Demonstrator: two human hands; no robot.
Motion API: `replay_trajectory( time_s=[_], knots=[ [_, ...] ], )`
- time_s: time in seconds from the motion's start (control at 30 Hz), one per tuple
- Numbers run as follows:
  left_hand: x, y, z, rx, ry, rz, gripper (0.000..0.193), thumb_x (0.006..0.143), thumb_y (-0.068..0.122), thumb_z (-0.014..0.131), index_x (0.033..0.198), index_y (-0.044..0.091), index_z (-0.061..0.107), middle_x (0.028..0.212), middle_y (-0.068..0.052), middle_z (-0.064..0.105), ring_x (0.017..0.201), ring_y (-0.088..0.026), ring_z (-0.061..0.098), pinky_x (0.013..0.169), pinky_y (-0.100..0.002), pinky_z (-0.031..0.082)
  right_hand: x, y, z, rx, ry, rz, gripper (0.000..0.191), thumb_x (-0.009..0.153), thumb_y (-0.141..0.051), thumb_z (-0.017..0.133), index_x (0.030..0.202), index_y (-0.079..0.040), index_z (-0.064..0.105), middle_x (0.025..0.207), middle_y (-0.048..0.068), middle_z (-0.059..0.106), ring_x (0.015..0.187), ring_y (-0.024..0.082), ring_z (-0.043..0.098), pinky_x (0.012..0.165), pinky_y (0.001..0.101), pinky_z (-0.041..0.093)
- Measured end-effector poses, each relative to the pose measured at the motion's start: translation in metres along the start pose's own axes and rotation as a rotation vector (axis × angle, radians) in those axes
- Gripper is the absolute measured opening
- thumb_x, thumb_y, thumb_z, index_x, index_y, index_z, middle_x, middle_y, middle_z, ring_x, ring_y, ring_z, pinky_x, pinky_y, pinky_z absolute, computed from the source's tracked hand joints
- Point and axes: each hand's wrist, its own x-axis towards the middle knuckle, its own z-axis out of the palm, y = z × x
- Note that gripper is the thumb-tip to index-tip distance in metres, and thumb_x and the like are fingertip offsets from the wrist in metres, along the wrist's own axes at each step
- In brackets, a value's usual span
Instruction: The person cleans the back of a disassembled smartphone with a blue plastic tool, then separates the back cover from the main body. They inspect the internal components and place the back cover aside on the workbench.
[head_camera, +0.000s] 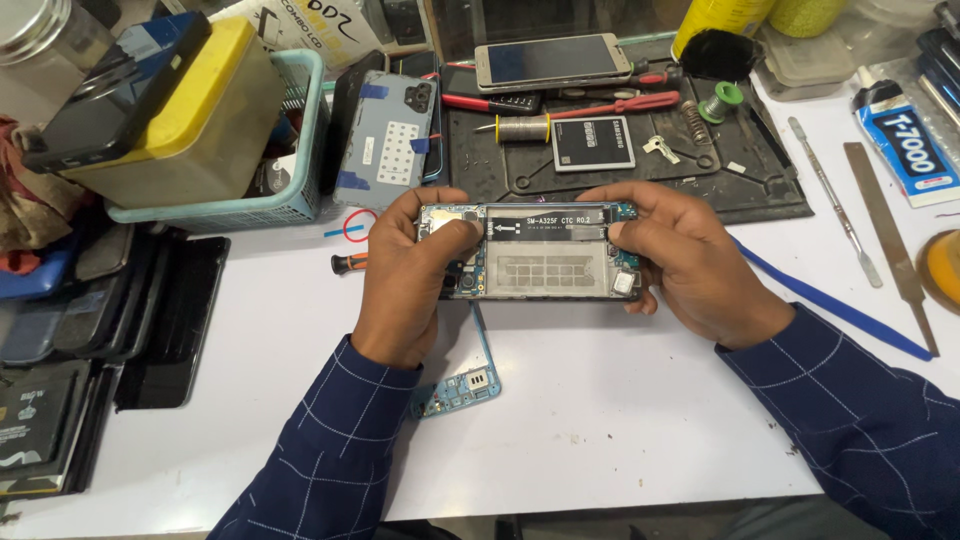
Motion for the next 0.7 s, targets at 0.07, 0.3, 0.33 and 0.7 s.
replay_trajectory(
  time_s=[0.07, 0.3, 0.33, 0.7],
  knots=[
    [-0.0005, 0.0007, 0.0001, -0.007, 0.003, -0.011, 0.031, 0.083, -0.001, 0.068, 0.113, -0.002, 0.06, 0.09, -0.01, 0.073, 0.073, -0.011, 0.07, 0.066, -0.025, 0.059, -0.0003, -0.0002, -0.0004, 0.004, -0.003, 0.002, 0.042, 0.097, -0.009, 0.047, 0.135, 0.006, 0.056, 0.08, 0.011, 0.071, 0.047, 0.005, 0.057, 0.039, 0.021, 0.049],
    [-0.0003, 0.0019, 0.0007, -0.005, 0.008, -0.023, 0.033, 0.083, 0.0, 0.068, 0.114, -0.003, 0.059, 0.091, -0.011, 0.072, 0.074, -0.012, 0.07, 0.066, -0.025, 0.059, -0.0014, 0.0001, -0.0032, 0.08, -0.05, -0.018, 0.048, 0.098, -0.012, 0.032, 0.137, 0.007, 0.053, 0.084, 0.016, 0.072, 0.051, 0.01, 0.06, 0.042, 0.0253, 0.05],
    [-0.0002, 0.0017, 0.0006, -0.003, 0.002, -0.021, 0.034, 0.083, 0.001, 0.068, 0.115, -0.003, 0.059, 0.091, -0.011, 0.072, 0.074, -0.012, 0.07, 0.066, -0.025, 0.058, -0.0016, 0.0002, -0.0035, 0.088, -0.05, -0.02, 0.049, 0.098, -0.012, 0.031, 0.137, 0.007, 0.053, 0.085, 0.017, 0.073, 0.051, 0.011, 0.061, 0.042, 0.026, 0.05],
    [-0.0014, -0.0005, 0.0003, 0.096, -0.064, 0.018, 0.049, 0.084, 0.008, 0.064, 0.131, -0.005, 0.055, 0.089, -0.011, 0.069, 0.082, -0.011, 0.065, 0.077, -0.023, 0.049, -0.0023, -0.0028, -0.0048, 0.149, 0.109, -0.033, 0.048, 0.098, -0.013, 0.027, 0.131, 0.009, 0.055, 0.089, 0.016, 0.07, 0.06, 0.014, 0.063, 0.043, 0.0291, 0.045]
  ],
)
